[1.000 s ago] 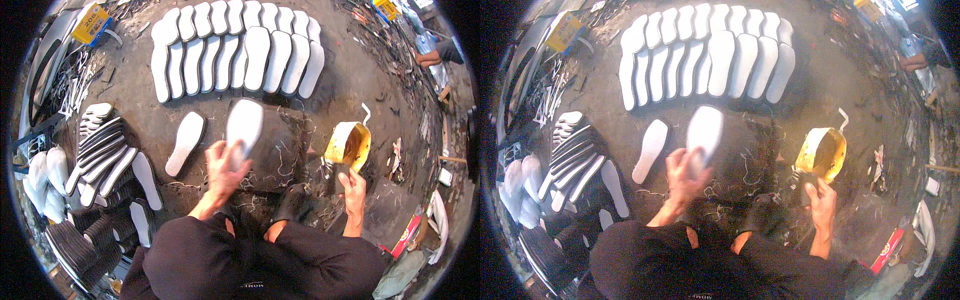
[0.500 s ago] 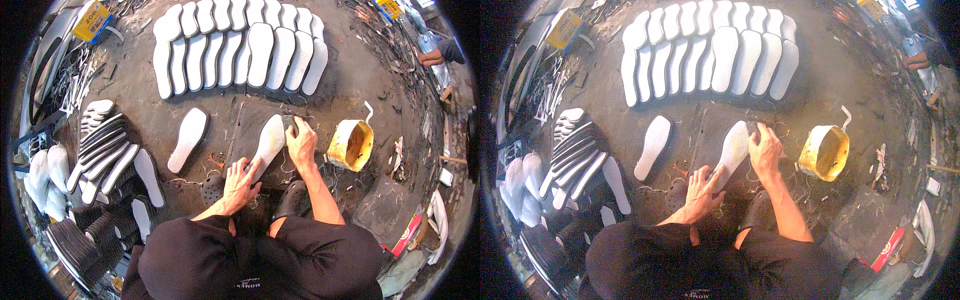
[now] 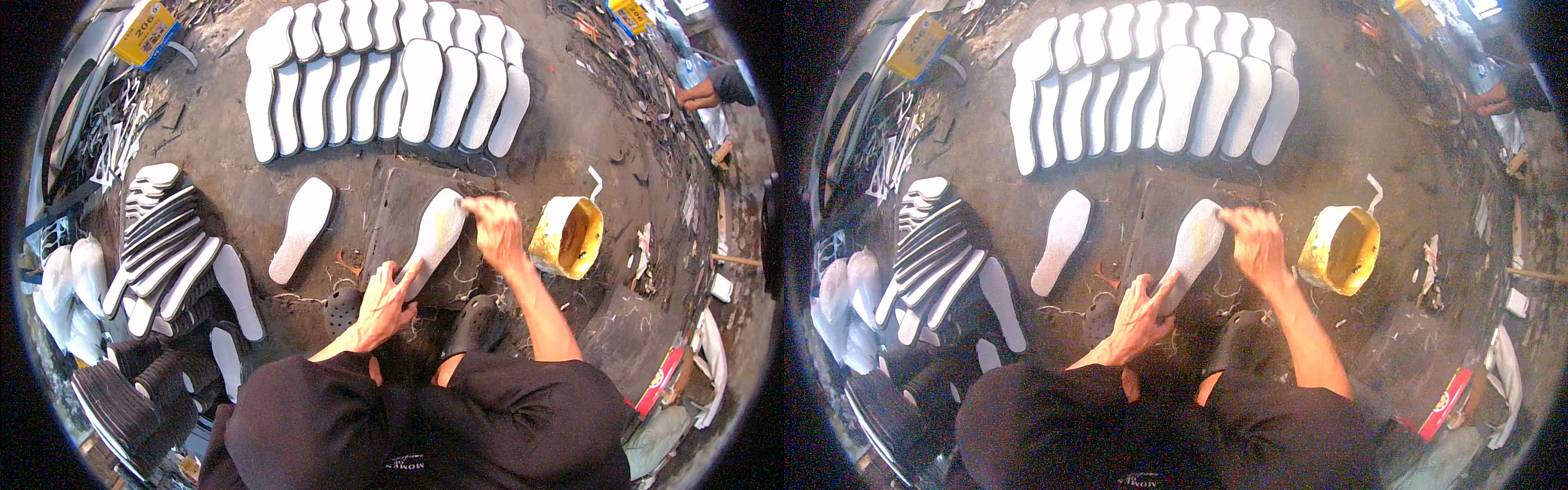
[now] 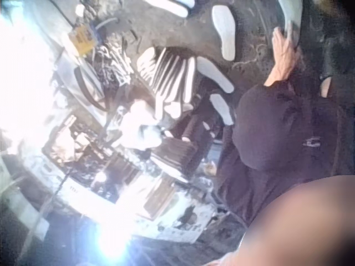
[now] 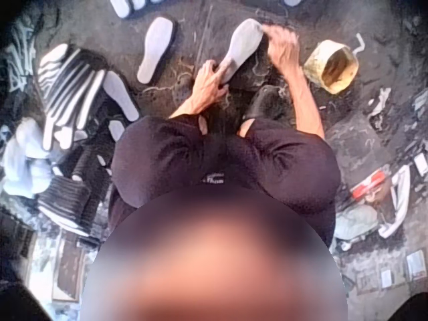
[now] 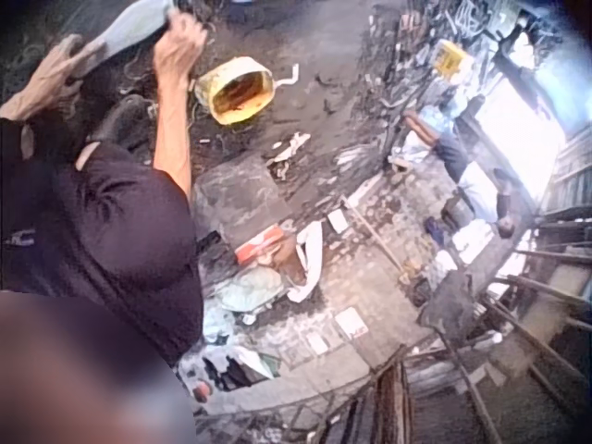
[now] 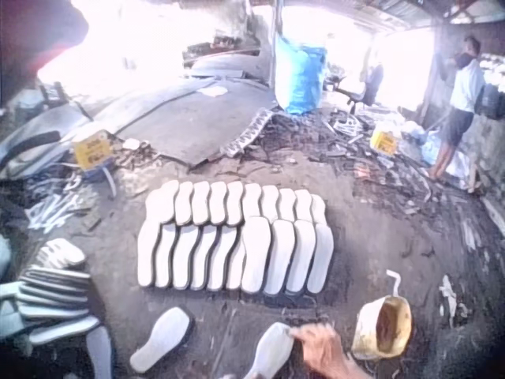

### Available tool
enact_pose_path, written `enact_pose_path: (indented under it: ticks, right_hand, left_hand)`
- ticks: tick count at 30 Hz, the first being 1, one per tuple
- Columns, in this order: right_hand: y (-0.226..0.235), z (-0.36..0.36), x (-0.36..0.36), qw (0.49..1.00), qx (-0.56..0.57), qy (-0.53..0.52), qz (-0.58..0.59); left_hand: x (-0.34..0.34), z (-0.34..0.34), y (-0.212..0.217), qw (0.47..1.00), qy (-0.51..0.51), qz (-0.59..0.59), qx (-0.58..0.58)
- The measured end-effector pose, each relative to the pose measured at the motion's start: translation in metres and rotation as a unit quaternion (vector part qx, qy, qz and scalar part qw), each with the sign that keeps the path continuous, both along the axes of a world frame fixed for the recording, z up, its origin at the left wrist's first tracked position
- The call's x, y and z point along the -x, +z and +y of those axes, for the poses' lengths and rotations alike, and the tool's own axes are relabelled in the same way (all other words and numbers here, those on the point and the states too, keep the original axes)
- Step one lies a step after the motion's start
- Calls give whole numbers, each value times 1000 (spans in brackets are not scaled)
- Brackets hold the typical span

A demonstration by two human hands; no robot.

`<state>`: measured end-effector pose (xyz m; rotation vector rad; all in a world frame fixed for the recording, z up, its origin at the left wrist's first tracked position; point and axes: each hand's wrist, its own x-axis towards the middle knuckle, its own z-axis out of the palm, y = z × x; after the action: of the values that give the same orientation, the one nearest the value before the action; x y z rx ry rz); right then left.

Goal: The person applies glue to white shoe insoles using a brush and places them on a pile. The person repeatedly picks up insoles, applies glue, and stacks them.

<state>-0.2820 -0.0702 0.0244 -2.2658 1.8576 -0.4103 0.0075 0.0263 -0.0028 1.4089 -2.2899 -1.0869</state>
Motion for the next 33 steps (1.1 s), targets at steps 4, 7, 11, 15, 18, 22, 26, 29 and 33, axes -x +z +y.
enact_pose_path:
  ticks: [4,7,11,15,18,22,26,29,33]
  right_hand:
    - [5,41,-11,988,-120,74,-62]
    - [2,5,0,990,24,-17,-138]
    - [-17,-31,17,991,-8,-54,-118]
    - [-32,59,-18,995,13,-11,-97]
    - [-20,140,-63,988,-60,29,-140]
    - [8,95,-62,969,-73,-33,-232]
    - [2,-31,-24,965,-74,-204,-147]
    - [-14,-75,-24,994,-29,-66,-83]
    - [-12,-82,-43,954,-85,280,67]
  left_hand:
    - [5,-6,-5,999,-4,-13,-49]
    - [19,-20,-7,999,17,30,-17]
    - [26,-33,-5,999,-9,-14,29]
    - [4,-36,-5,999,-13,36,32]
    - [-7,-39,-11,998,-43,18,35]
    - [-6,-31,-11,999,-36,17,29]
    - [7,-17,-12,998,3,4,55]
    - [12,-12,-16,998,32,16,54]
    - [12,-9,-18,998,37,4,54]
